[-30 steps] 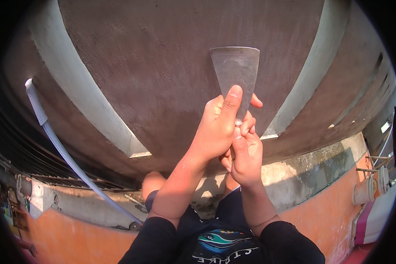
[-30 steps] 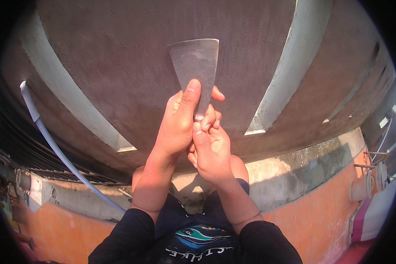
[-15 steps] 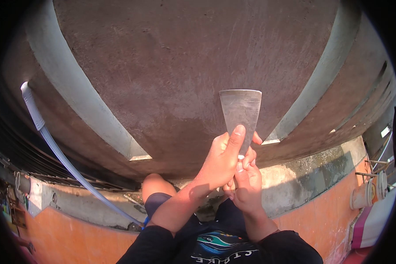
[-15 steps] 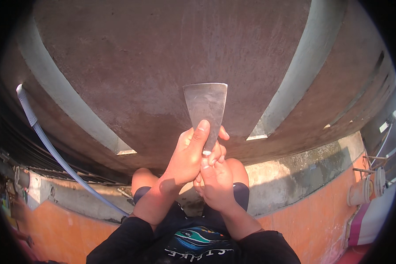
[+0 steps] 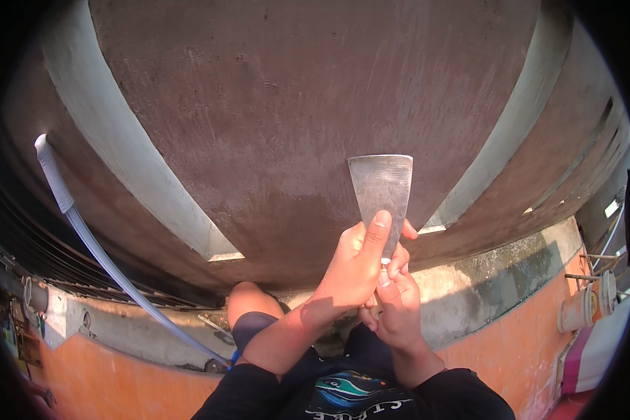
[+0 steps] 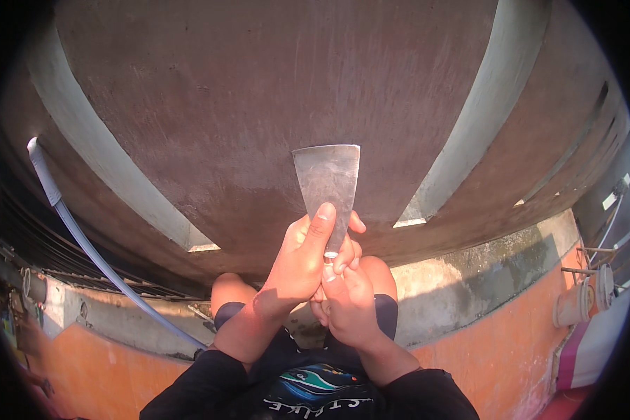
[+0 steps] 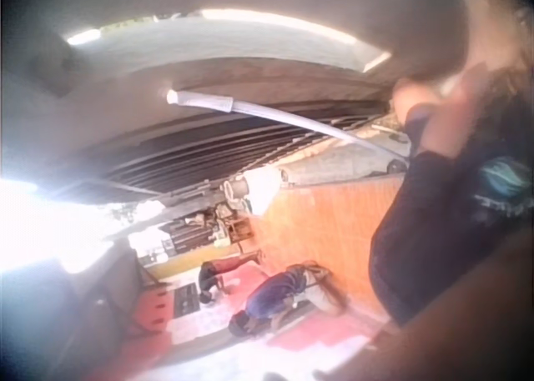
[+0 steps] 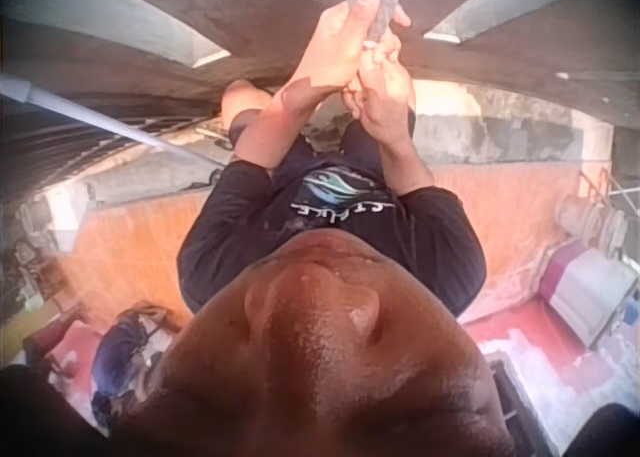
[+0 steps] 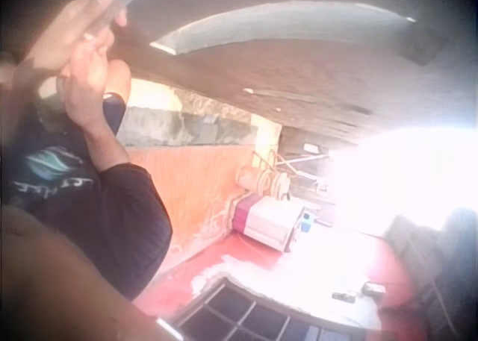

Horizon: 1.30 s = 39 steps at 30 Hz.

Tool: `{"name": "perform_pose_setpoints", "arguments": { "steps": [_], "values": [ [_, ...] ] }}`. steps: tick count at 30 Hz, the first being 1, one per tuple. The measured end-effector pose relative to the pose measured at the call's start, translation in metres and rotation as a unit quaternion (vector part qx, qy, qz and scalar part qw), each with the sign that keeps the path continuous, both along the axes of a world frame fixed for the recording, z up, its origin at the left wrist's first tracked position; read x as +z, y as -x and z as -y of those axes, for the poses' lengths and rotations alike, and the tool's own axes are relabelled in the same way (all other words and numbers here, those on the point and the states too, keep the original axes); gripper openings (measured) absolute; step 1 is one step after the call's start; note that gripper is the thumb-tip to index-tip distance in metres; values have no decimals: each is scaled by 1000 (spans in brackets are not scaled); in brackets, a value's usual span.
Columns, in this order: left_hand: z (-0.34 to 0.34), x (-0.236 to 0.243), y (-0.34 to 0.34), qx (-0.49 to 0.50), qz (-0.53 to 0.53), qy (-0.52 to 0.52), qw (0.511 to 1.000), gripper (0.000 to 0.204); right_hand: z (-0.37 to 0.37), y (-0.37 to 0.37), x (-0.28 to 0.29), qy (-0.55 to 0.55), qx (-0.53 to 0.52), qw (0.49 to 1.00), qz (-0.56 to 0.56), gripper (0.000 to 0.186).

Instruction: The person uses a trowel to apply and smooth plaster on a curved ceiling surface. They repeatedly spread and level the material across the ceiling, working in sections to achieve an even finish.

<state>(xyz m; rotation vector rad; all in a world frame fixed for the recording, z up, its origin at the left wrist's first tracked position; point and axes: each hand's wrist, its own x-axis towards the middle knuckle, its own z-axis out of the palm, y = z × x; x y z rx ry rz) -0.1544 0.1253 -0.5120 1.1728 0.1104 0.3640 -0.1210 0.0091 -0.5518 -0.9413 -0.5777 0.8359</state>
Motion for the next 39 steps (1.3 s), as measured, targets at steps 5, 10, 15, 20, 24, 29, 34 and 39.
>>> {"name": "perform_pose_setpoints", "arguments": {
  "steps": [5,10,15,20,24,29,34,39],
  "values": [
    [-8,13,0,-24,-8,-11,1000,58,-18,0,13,-50,2,998,30,17],
    [-22,44,-6,22,70,-40,997,57,-36,-7,39,-83,-27,995,45,15],
    [-7,36,7,-21,18,-28,999,56,-12,0,30,-63,35,997,30,14],
    [-6,13,3,-4,8,-12,1000,56,-10,4,10,-38,-3,999,-18,19],
    [-17,25,-3,2,38,-33,999,56,-25,-2,22,-80,1,996,27,18],
    [-24,49,-10,8,69,-38,997,55,-34,-15,40,-131,18,991,21,14],
    [-6,23,-1,-3,21,-28,999,56,-10,-4,21,-78,45,996,21,21],
    [-7,8,-4,3,29,-25,999,57,-16,-3,7,-42,8,998,53,19]
  ]
}}
